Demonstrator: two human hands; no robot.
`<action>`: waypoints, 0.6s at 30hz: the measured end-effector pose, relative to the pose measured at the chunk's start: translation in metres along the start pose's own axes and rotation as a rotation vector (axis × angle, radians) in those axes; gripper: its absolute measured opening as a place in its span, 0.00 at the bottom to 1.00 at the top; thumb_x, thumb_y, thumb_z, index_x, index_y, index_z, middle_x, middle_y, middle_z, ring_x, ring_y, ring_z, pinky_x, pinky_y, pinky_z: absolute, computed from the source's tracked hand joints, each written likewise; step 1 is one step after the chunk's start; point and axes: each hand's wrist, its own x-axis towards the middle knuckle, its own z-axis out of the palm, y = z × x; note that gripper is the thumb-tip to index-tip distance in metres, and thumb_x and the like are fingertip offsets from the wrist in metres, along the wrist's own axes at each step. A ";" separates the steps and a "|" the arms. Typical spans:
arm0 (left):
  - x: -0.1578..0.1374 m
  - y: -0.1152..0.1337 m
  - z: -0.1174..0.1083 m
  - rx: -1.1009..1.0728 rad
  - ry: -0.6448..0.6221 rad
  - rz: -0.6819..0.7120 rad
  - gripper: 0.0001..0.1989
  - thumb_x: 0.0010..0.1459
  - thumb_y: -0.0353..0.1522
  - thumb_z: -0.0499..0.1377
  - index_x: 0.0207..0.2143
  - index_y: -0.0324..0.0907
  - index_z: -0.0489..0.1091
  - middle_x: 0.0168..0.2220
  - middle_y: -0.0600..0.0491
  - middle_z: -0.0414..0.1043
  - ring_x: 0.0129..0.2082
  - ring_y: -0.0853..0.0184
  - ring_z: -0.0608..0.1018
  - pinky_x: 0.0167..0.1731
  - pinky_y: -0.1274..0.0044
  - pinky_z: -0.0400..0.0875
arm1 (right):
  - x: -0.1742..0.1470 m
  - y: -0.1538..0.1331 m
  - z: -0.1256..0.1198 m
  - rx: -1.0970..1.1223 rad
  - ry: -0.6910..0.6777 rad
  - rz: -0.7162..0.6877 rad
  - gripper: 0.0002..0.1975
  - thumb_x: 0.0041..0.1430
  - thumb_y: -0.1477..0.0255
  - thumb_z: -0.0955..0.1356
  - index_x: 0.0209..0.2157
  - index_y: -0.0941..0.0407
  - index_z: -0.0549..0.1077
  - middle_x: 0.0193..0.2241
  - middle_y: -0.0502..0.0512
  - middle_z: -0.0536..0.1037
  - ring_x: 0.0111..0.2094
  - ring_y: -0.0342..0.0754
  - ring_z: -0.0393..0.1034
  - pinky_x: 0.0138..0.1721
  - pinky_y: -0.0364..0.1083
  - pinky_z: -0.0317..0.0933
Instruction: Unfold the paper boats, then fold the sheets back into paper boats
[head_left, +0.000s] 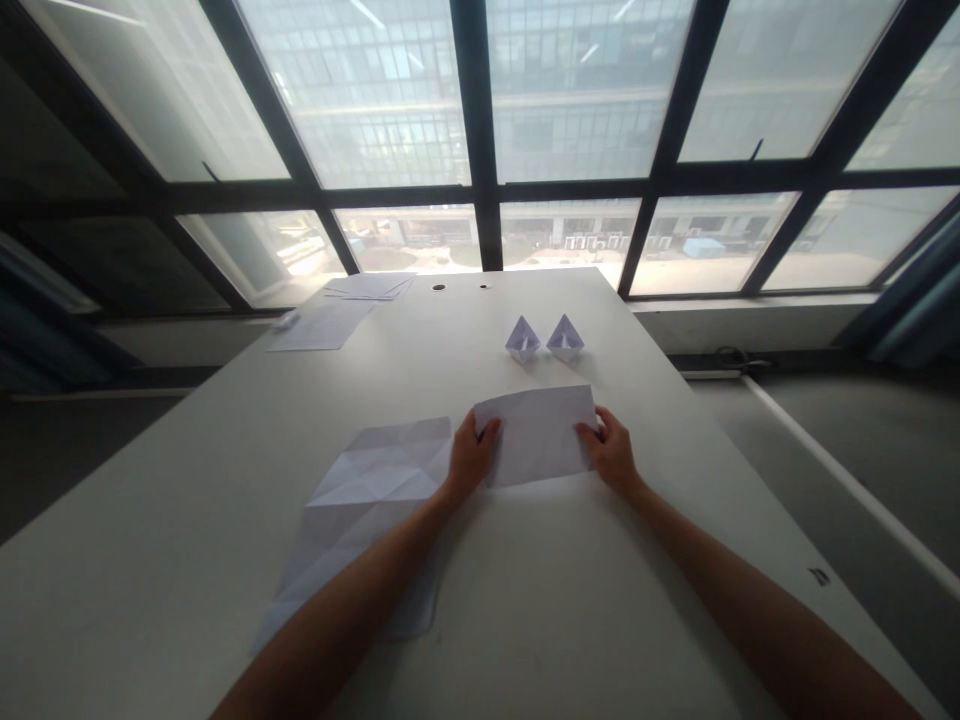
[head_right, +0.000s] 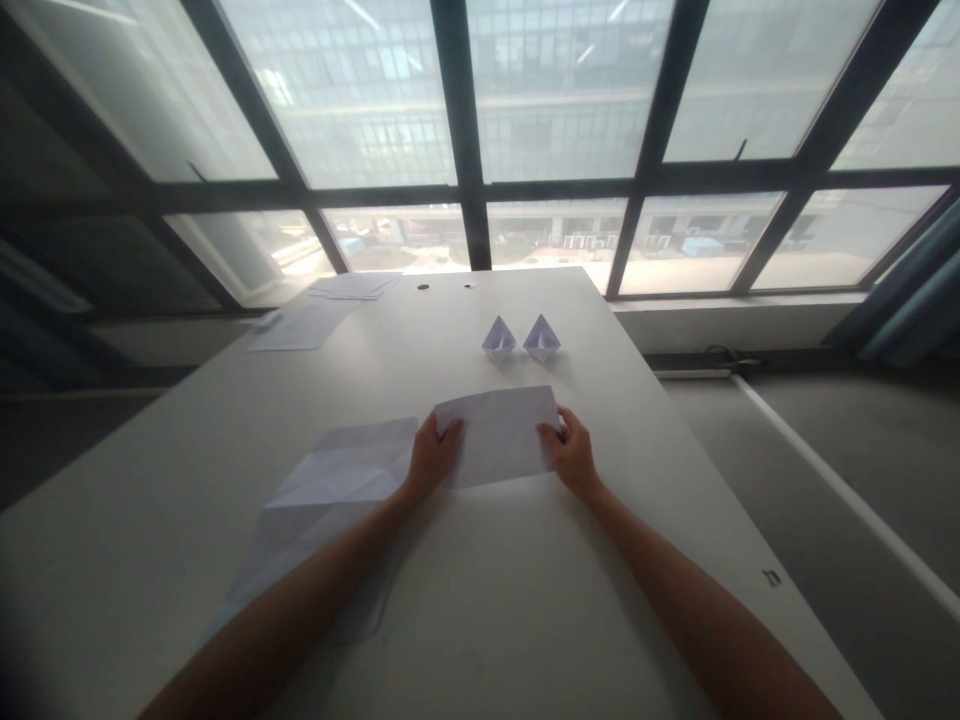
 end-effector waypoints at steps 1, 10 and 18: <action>0.000 0.001 0.000 -0.014 0.000 -0.005 0.17 0.60 0.40 0.57 0.46 0.39 0.71 0.36 0.49 0.76 0.35 0.65 0.77 0.36 0.76 0.70 | 0.000 0.000 0.000 -0.022 0.019 -0.004 0.25 0.57 0.58 0.68 0.50 0.60 0.69 0.24 0.51 0.75 0.19 0.42 0.64 0.18 0.39 0.58; 0.002 -0.008 0.006 -0.114 -0.047 -0.150 0.28 0.58 0.38 0.58 0.59 0.41 0.60 0.19 0.64 0.62 0.16 0.75 0.64 0.19 0.84 0.56 | 0.002 0.001 0.000 -0.240 0.104 -0.056 0.28 0.60 0.64 0.62 0.58 0.64 0.65 0.28 0.57 0.78 0.19 0.43 0.65 0.21 0.40 0.60; -0.002 -0.005 0.006 0.370 -0.065 0.203 0.20 0.57 0.29 0.58 0.53 0.45 0.67 0.57 0.45 0.64 0.58 0.58 0.68 0.58 0.64 0.63 | 0.004 0.013 0.000 -0.400 0.051 -0.103 0.27 0.59 0.67 0.62 0.59 0.62 0.66 0.51 0.67 0.76 0.44 0.55 0.75 0.46 0.50 0.68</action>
